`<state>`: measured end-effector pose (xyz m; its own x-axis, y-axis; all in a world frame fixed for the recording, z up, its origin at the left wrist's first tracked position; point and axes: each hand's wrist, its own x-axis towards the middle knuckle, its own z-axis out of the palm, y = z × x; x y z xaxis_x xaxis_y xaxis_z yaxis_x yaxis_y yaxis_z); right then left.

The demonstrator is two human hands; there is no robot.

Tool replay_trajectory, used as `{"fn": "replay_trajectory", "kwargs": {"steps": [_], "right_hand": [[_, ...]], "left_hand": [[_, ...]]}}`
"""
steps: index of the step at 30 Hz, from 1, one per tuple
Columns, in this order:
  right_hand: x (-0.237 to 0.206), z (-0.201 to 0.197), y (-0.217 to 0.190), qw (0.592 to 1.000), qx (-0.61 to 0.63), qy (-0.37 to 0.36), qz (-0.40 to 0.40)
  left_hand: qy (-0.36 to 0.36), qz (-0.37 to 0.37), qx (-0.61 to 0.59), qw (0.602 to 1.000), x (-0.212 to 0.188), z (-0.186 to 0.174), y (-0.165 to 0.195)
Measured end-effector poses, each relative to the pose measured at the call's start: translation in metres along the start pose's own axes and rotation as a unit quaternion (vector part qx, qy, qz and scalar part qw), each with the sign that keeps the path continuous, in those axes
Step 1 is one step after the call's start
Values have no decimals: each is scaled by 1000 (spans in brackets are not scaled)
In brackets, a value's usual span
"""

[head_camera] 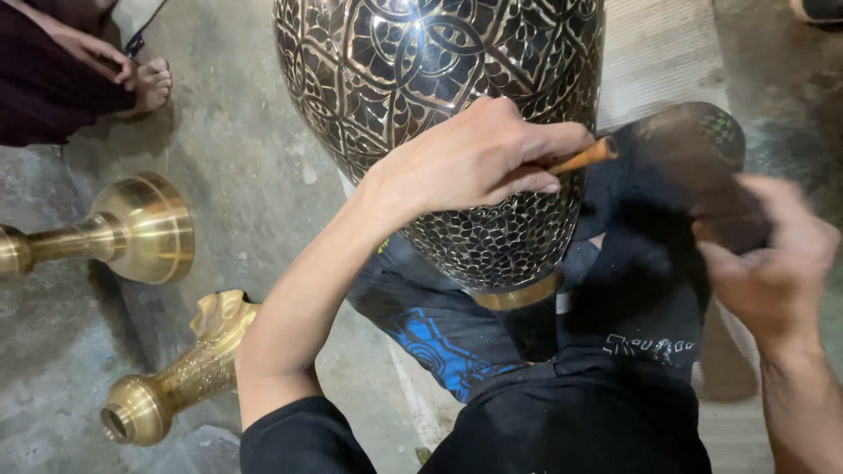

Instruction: The person sits on the floor with a large patterned brass vase held between their legs. They hold a small punch against the vase surface and strike it with a wooden mallet, working the decorative pattern across the vase body.

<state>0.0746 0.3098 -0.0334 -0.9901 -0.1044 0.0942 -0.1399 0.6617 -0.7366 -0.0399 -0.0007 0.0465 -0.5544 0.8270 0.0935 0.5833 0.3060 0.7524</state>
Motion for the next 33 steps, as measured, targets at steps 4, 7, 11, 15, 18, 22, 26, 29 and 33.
{"fn": "replay_trajectory", "kwargs": {"steps": [4, 7, 11, 15, 18, 22, 26, 29, 33], "right_hand": [[-1, 0, 1, 998, 59, -19, 33], [0, 0, 2, 999, -33, -12, -41], [-2, 4, 5, 993, 117, 0, 27], [-5, 6, 6, 999, 39, 4, 19], [-5, 7, 2, 987, 151, 0, 60], [0, 7, -5, 993, -94, 20, -71], [0, 8, -5, 980, 190, 51, 43], [-6, 7, 3, 999, -18, 21, -23], [-12, 8, 16, 998, 58, 0, 21]], "left_hand": [[-6, -1, 30, 1000, -1, 1, -2], [2, 5, 22, 1000, -2, 2, -4], [6, 20, -9, 1000, -4, 4, -6], [30, 35, -1, 999, -4, 5, -6], [-6, -1, 28, 1000, -2, 5, -7], [-1, 12, 19, 1000, -1, 3, -4], [8, 9, 10, 1000, -2, 2, 0], [7, 13, 22, 1000, -1, 2, -2], [14, 30, 9, 999, -1, 3, -5]]}}
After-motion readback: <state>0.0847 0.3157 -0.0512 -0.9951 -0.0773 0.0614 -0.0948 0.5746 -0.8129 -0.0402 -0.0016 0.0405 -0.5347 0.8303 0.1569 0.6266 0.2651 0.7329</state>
